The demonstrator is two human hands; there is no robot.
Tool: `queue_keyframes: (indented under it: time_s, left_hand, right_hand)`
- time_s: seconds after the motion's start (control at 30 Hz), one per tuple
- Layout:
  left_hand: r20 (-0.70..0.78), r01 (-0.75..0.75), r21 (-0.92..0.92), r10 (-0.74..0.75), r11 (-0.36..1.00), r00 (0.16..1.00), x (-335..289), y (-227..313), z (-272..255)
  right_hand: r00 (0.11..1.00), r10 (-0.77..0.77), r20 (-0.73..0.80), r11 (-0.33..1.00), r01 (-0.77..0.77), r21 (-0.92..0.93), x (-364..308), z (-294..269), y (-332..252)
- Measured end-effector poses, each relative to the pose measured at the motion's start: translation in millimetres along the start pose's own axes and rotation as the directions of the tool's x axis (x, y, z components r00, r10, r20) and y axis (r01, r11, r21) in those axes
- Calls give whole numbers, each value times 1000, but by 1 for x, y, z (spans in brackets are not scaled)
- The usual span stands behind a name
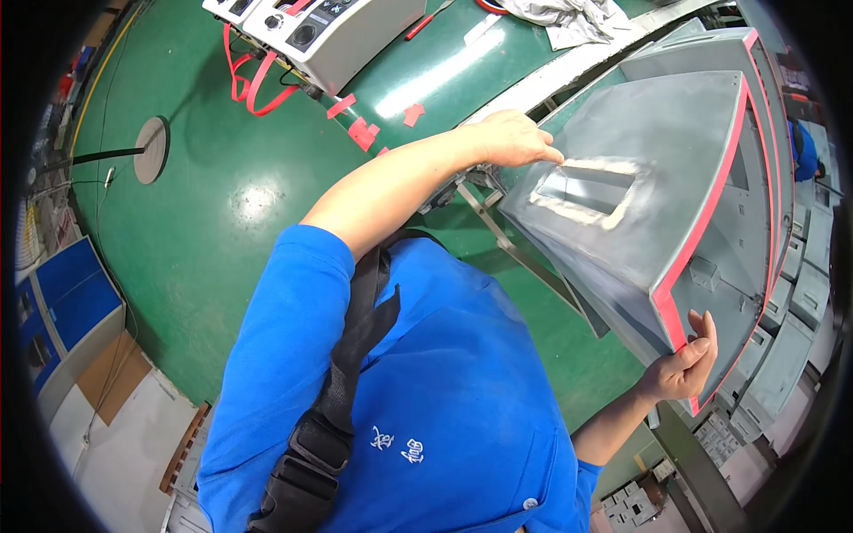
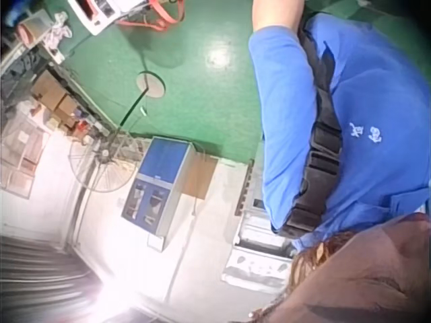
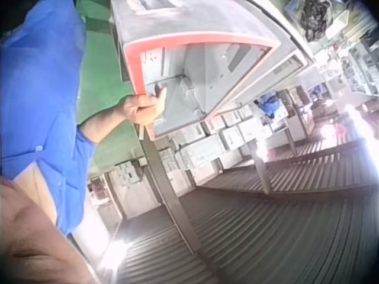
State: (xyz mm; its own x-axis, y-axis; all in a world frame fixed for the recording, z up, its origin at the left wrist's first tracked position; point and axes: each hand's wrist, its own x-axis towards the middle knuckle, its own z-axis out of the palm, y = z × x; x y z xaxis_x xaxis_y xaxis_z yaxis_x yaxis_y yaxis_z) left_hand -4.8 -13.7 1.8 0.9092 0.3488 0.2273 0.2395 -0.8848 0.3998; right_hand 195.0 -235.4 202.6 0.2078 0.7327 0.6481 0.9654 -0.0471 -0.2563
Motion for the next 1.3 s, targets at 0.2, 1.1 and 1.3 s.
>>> queue_keyframes:
  time_s: [0.2, 1.1, 1.3]
  left_hand:
    - [25, 23, 27, -23, 999, 999, -1, 5, -5]
    - [126, 171, 33, -174, 985, 977, -1, 15, -10]
    - [101, 164, 20, -165, 986, 981, -1, 16, -11]
  right_hand:
    - [1000, 11, 4, 1000, -11, 1, -1, -1, 1]
    - [1000, 8, 14, 1000, -8, -7, 0, 0, -2]
    - [1000, 4, 8, 1000, -4, 2, -1, 0, -1]
